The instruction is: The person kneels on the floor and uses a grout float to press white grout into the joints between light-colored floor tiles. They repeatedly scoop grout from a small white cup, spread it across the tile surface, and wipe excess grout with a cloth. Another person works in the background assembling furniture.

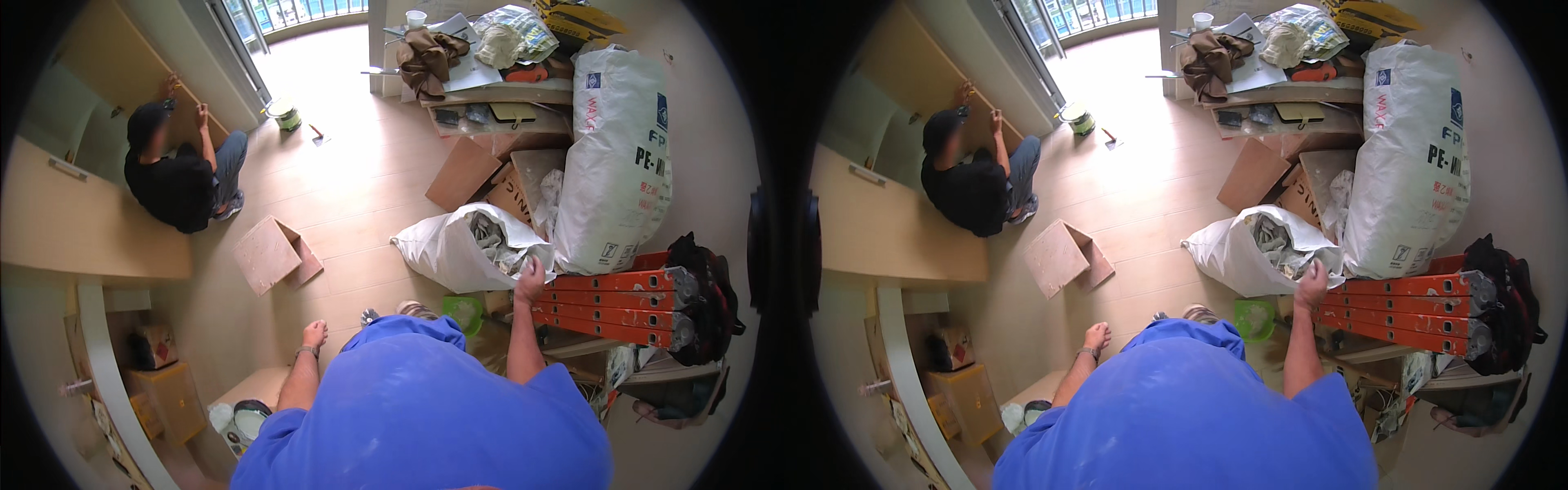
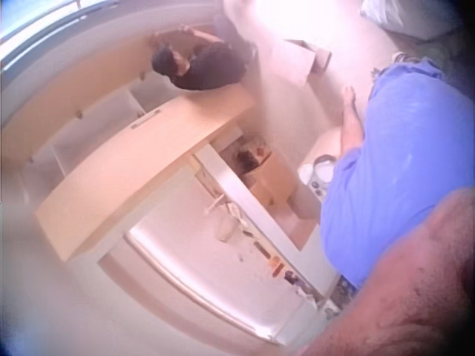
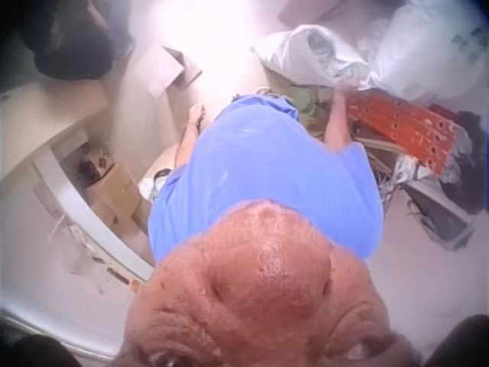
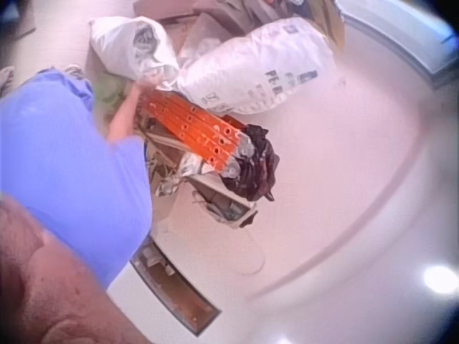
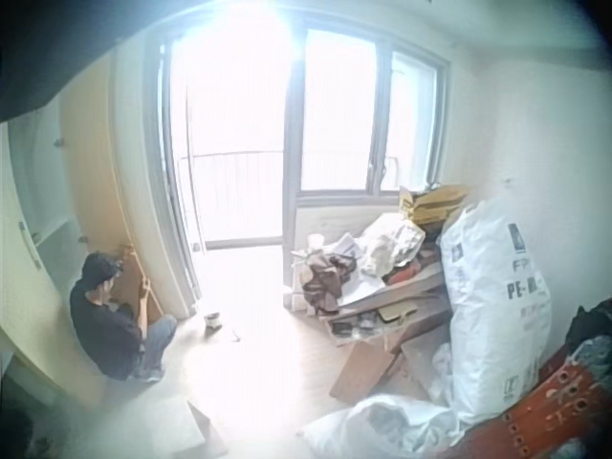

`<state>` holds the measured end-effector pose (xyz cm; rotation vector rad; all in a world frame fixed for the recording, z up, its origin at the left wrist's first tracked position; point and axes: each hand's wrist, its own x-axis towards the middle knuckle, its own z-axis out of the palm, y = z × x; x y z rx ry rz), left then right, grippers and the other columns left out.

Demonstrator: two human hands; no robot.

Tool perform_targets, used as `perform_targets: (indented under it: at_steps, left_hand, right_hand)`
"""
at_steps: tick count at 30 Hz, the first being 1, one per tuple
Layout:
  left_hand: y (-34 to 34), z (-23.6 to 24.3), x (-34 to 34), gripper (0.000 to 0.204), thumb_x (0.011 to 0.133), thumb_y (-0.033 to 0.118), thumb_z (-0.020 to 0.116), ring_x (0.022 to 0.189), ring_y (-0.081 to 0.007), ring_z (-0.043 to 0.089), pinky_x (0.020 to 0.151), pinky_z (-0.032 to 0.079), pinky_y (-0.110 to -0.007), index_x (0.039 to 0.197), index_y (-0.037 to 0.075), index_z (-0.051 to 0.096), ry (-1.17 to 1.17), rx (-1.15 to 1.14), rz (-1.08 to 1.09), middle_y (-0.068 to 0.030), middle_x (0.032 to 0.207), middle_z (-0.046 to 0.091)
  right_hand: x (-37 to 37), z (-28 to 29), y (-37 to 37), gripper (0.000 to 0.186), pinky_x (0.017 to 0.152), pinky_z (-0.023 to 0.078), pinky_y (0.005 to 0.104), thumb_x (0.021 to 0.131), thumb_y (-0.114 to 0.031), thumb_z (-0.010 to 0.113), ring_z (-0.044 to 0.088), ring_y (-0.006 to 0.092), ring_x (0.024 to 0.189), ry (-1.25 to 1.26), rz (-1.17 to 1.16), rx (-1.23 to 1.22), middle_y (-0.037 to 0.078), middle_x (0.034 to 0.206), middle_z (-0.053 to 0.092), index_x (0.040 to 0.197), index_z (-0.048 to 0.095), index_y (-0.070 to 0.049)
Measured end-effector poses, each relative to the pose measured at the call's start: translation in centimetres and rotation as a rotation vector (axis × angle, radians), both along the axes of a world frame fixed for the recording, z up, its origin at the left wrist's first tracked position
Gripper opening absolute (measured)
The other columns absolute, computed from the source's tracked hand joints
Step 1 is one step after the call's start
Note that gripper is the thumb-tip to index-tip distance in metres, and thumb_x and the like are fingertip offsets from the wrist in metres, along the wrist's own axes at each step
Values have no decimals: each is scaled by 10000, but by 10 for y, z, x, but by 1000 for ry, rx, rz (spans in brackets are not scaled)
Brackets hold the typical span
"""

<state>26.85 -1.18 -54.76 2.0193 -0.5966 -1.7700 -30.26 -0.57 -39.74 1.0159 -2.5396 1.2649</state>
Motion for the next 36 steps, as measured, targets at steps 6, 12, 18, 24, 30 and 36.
perform_targets:
  at_steps: [6, 12, 18, 24, 30, 36]
  left_hand:
    - [-108, 23, -10, 284, 896, 285, 545, 575, -85, 521, 449, 392, -213, 1070, 66, 598, -69, -62, -20, -1, 782, 595]
    - [-147, -20, 44, 209, 907, 273, 506, 498, -108, 478, 425, 378, -262, 903, 74, 571, 87, 10, 8, -10, 710, 542]
    - [-188, -13, 66, 201, 914, 257, 493, 510, -110, 472, 442, 385, -262, 846, 77, 550, -49, 141, 100, -10, 678, 526]
    - [-325, 39, -12, 195, 930, 238, 491, 543, -81, 466, 471, 380, -230, 862, 67, 557, -94, -50, -14, 1, 673, 520]
    - [-510, 83, -82, 203, 938, 233, 506, 559, -32, 429, 487, 344, -180, 856, 57, 568, 17, -364, -4, 29, 670, 508]
    - [-694, 219, -237, 319, 930, 202, 534, 941, -143, 567, 847, 442, -269, 1110, -58, 578, 121, -883, -380, -88, 1017, 625]
  right_hand:
    - [41, 31, -141, 257, 780, 475, 353, 824, -61, 505, 601, 278, 844, -95, 342, -38, 151, 922, 615, 1059, 601, -16]
    - [46, 32, -268, 304, 816, 474, 372, 813, -105, 567, 587, 292, 902, -211, 484, 38, 141, 1004, 590, 1107, 575, -29]
    - [-26, 81, -453, 428, 933, 405, 421, 803, -165, 604, 501, 365, 1073, 128, 347, -111, 194, 1153, 518, 1201, 516, -34]
    - [-119, 77, -587, 505, 910, 418, 455, 739, -210, 640, 487, 345, 1100, 393, 0, 199, 183, 1202, 486, 1214, 518, -91]
    - [-172, 98, -626, 216, 710, 479, 458, 801, -192, 535, 595, 348, 818, 455, -52, -52, 136, 896, 619, 975, 596, -78]
    - [-172, 221, -610, 233, 724, 473, 371, 873, -164, 509, 626, 283, 788, 63, 81, -350, 156, 850, 656, 1026, 585, -5]
